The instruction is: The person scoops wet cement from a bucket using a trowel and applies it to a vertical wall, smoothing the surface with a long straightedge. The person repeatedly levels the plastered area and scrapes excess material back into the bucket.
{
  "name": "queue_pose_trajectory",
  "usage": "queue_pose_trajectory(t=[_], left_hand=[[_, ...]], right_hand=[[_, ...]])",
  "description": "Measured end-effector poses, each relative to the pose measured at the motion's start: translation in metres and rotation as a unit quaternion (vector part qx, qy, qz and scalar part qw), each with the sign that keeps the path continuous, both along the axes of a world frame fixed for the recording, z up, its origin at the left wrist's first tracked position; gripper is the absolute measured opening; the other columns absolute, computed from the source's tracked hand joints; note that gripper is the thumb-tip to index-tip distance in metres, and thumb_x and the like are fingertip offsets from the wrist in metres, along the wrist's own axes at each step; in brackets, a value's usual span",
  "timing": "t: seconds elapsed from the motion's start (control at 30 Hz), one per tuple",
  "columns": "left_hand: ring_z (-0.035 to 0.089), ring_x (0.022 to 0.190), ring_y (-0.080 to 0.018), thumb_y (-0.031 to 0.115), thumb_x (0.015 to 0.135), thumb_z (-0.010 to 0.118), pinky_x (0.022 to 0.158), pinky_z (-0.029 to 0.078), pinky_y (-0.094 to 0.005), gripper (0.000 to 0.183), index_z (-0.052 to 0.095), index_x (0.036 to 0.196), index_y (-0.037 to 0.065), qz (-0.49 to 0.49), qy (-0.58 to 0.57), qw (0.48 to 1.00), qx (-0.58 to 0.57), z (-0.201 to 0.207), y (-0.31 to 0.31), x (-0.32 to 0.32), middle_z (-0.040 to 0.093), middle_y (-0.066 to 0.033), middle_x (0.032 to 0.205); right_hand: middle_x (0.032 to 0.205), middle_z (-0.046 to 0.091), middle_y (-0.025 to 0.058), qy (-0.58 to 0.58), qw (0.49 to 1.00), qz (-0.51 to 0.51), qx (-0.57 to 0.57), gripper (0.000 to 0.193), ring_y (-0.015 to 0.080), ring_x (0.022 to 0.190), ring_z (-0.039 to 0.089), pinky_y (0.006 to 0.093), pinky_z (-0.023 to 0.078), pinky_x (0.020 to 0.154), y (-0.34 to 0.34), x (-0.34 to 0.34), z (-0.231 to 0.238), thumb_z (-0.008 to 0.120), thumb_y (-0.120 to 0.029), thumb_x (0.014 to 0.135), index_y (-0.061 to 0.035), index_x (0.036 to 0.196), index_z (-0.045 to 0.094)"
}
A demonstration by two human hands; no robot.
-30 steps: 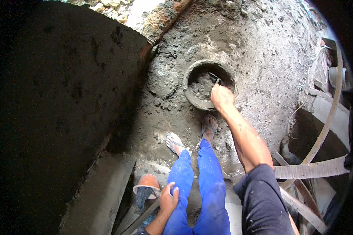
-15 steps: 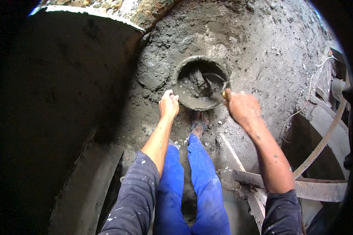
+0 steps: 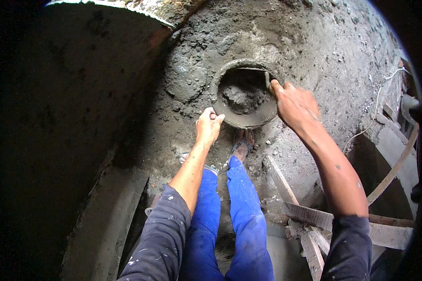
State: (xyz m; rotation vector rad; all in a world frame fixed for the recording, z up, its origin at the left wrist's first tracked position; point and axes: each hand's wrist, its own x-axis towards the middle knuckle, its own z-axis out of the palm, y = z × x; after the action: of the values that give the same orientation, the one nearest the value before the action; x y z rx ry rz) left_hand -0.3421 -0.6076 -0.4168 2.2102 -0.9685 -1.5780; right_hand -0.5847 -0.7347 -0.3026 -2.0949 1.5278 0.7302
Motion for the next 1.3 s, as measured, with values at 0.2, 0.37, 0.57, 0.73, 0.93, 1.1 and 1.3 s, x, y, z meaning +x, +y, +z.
queue_pose_trajectory(t=[0.2, 0.37, 0.57, 0.73, 0.93, 1.1, 1.3], left_hand=[[0.06, 0.066, -0.0207, 0.019, 0.081, 0.072, 0.066, 0.049, -0.0361, 0.022, 0.06, 0.089, 0.002, 0.015, -0.042, 0.997, -0.062, -0.001, -0.01, -0.003, 0.065, -0.0087, 0.072], [0.063, 0.069, -0.0346, 0.014, 0.081, 0.071, 0.067, 0.049, -0.0437, 0.022, 0.054, 0.086, 0.001, -0.005, -0.028, 0.999, -0.046, -0.009, -0.006, -0.003, 0.062, -0.0148, 0.072], [0.066, 0.067, -0.0209, 0.011, 0.085, 0.067, 0.065, 0.051, -0.0358, 0.016, 0.055, 0.086, 0.001, -0.036, -0.037, 0.998, -0.039, -0.016, -0.004, 0.001, 0.065, -0.0091, 0.07], [0.066, 0.067, -0.0207, 0.012, 0.086, 0.067, 0.066, 0.051, -0.0361, 0.016, 0.055, 0.086, 0.001, -0.06, -0.057, 0.996, -0.033, -0.013, -0.004, 0.0, 0.066, -0.0091, 0.069], [0.065, 0.066, -0.0205, 0.015, 0.086, 0.067, 0.067, 0.05, -0.0351, 0.019, 0.054, 0.086, 0.002, -0.005, -0.045, 0.999, -0.01, -0.005, 0.001, -0.01, 0.067, -0.0097, 0.07], [0.067, 0.071, -0.0308, 0.014, 0.084, 0.07, 0.069, 0.051, -0.0423, 0.02, 0.054, 0.088, 0.002, 0.003, -0.046, 0.999, 0.002, -0.005, -0.002, -0.011, 0.066, -0.0143, 0.074], [0.067, 0.071, -0.0222, 0.016, 0.085, 0.068, 0.069, 0.051, -0.0366, 0.02, 0.053, 0.088, 0.003, -0.014, -0.059, 0.998, 0.005, -0.006, -0.005, -0.012, 0.068, -0.0086, 0.072]], right_hand=[[0.088, 0.067, 0.0271, -0.034, 0.982, -0.099, 0.155, 0.026, 0.0441, 0.086, 0.066, 0.054, 0.05, 0.077, -0.002, -0.019, -0.082, 0.049, -0.023, 0.094, -0.001, 0.099, 0.062], [0.093, 0.066, 0.0236, -0.195, 0.947, -0.15, 0.204, 0.028, 0.0377, 0.092, 0.065, 0.0455, 0.05, 0.08, 0.027, -0.051, -0.085, 0.062, -0.025, 0.087, -0.0033, 0.104, 0.059], [0.098, 0.068, 0.0147, -0.252, 0.882, -0.277, 0.286, 0.041, 0.0249, 0.092, 0.065, 0.0366, 0.05, 0.084, 0.068, -0.01, -0.101, 0.066, -0.019, 0.086, -0.0016, 0.122, 0.058], [0.072, 0.054, -0.0006, -0.347, 0.678, -0.527, 0.378, 0.031, 0.0087, 0.053, 0.049, 0.0253, 0.041, 0.046, 0.089, 0.007, -0.094, 0.065, -0.016, 0.09, -0.0086, 0.119, 0.058], [0.065, 0.044, -0.0025, -0.481, 0.189, -0.755, 0.403, 0.033, 0.0071, 0.041, 0.036, 0.0225, 0.034, 0.036, 0.113, 0.054, -0.083, 0.051, -0.033, 0.101, -0.0153, 0.129, 0.052], [0.059, 0.044, -0.0015, -0.482, 0.215, -0.746, 0.406, 0.051, 0.0088, 0.038, 0.039, 0.0237, 0.037, 0.035, 0.094, 0.003, -0.015, 0.041, -0.047, 0.103, -0.0069, 0.132, 0.052], [0.088, 0.069, 0.0245, -0.08, 0.969, -0.208, 0.105, 0.026, 0.0331, 0.081, 0.07, 0.0483, 0.054, 0.074, 0.019, -0.004, 0.0, 0.056, -0.022, 0.09, -0.0011, 0.103, 0.065]])
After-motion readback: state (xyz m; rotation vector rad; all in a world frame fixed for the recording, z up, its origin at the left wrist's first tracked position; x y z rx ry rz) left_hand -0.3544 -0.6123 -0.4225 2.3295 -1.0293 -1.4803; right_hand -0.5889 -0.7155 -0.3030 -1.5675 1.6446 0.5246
